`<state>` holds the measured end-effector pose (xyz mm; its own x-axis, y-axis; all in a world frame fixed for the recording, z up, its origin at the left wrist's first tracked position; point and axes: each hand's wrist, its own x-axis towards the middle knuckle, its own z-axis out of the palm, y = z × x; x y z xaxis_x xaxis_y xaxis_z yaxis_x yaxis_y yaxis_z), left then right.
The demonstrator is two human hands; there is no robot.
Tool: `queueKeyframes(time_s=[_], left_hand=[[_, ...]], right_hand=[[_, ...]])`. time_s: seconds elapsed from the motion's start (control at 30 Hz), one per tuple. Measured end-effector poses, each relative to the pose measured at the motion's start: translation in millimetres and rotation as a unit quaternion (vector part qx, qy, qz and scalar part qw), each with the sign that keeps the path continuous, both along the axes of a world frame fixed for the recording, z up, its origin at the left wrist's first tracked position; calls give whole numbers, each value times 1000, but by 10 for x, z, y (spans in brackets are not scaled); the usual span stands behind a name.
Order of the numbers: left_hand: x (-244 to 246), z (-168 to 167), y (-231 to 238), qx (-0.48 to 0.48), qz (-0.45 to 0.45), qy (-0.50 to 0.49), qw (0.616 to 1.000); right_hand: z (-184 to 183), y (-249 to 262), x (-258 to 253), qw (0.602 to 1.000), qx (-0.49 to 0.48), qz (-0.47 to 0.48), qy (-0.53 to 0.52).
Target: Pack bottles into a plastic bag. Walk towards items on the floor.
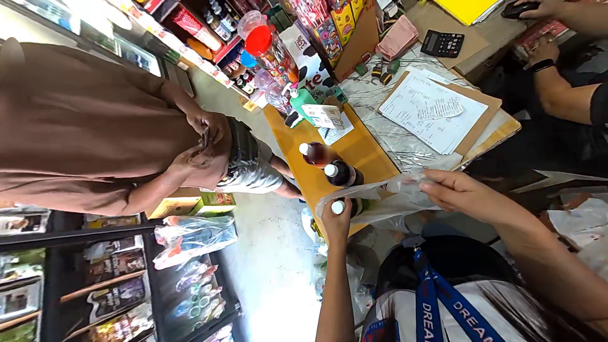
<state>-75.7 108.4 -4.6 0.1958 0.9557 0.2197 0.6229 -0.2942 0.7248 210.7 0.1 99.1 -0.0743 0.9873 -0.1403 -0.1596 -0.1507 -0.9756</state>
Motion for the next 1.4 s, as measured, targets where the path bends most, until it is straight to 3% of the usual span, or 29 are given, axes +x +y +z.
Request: queueKeyframes(time_s=[0.07, 0.13, 0.23, 0.3, 0.4, 0.5, 0.63, 0.83, 0.9, 0.97, 1.1, 1.17, 1.27, 1.4], left_hand=[[-75, 295, 14, -47, -69, 22, 996], [-94, 619, 34, -24, -106, 1, 994], [-26, 1019, 246, 27, -53, -45, 997], [24, 1098, 486, 11, -15, 16, 1000], [184, 1026, 775, -108, -31, 159, 981], [418, 836, 874, -186, -27, 237, 953], [446, 682, 962, -154, -85, 255, 951], [216, 627, 1304, -88, -355, 232, 901], [202, 624, 1373, -69, -406, 220, 884], [215, 680, 1354, -79, -381, 235, 891], [457, 769, 1106, -168, -180, 320, 915], [546, 599, 1013, -121, -128, 325, 929], [523, 496, 976, -67, -121, 312, 940], [456, 816, 818, 39, -109, 238, 964]], right_hand=[[-18, -23, 29, 1000, -1, 21, -6], [-57, -40, 57, 999, -11, 40, -6], [-135, -46, 80, 999, -29, 46, -3], [-177, -72, 79, 998, -35, 48, -4], [-202, -122, 95, 997, -44, 64, -10], [-254, -190, 124, 994, -64, 92, -7], [-341, -275, 148, 990, -90, 108, 8], [-389, -268, 163, 988, -92, 120, 15], [-385, -248, 178, 988, -90, 124, 12], [-388, -231, 198, 988, -88, 124, 9], [-404, -217, 206, 991, -79, 107, 13], [-391, -190, 192, 992, -80, 99, 16], [-335, -150, 165, 992, -86, 83, 37], [-312, -68, 178, 990, -83, 44, 102]])
